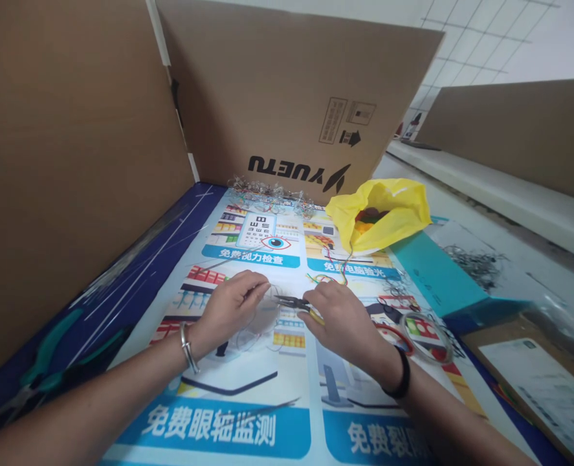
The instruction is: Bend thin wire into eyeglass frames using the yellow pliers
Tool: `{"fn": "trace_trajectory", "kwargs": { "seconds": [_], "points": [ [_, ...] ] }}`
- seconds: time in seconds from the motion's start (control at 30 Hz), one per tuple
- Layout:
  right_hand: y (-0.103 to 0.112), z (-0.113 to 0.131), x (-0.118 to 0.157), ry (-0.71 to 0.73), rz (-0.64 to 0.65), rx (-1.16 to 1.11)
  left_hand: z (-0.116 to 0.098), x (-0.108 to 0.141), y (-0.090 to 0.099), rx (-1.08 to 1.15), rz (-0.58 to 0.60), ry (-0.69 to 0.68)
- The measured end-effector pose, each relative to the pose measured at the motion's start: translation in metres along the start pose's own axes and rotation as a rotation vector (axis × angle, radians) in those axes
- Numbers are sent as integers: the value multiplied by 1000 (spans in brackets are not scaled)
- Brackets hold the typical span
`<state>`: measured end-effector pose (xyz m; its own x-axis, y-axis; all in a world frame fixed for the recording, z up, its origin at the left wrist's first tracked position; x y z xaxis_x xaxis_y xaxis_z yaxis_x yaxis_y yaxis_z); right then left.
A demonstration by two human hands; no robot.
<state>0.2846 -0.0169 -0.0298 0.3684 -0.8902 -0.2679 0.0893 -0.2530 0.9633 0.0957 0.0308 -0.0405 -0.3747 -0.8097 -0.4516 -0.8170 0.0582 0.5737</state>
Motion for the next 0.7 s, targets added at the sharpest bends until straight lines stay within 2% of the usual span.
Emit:
{"fn": "trace_trajectory", "kwargs": {
  "seconds": [0.2,0.7],
  "points": [
    [-2,8,1,6,-59,72,-3,1,0,7,-44,42],
    [-8,7,2,16,-72,51,-1,3,-4,53,-15,80]
  ]
}}
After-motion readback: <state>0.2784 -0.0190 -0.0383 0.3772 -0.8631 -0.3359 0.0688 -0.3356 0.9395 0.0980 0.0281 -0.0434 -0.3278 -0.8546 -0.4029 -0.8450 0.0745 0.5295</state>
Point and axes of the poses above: each hand's wrist, its own x-axis away from the middle knuckle, its own y-axis out of the back of the hand, z = x × y, the point moved 3 cm from there along -x, towards the middle knuckle, and after that the axes turned 3 degrees about -z, right-handed, at the moved point
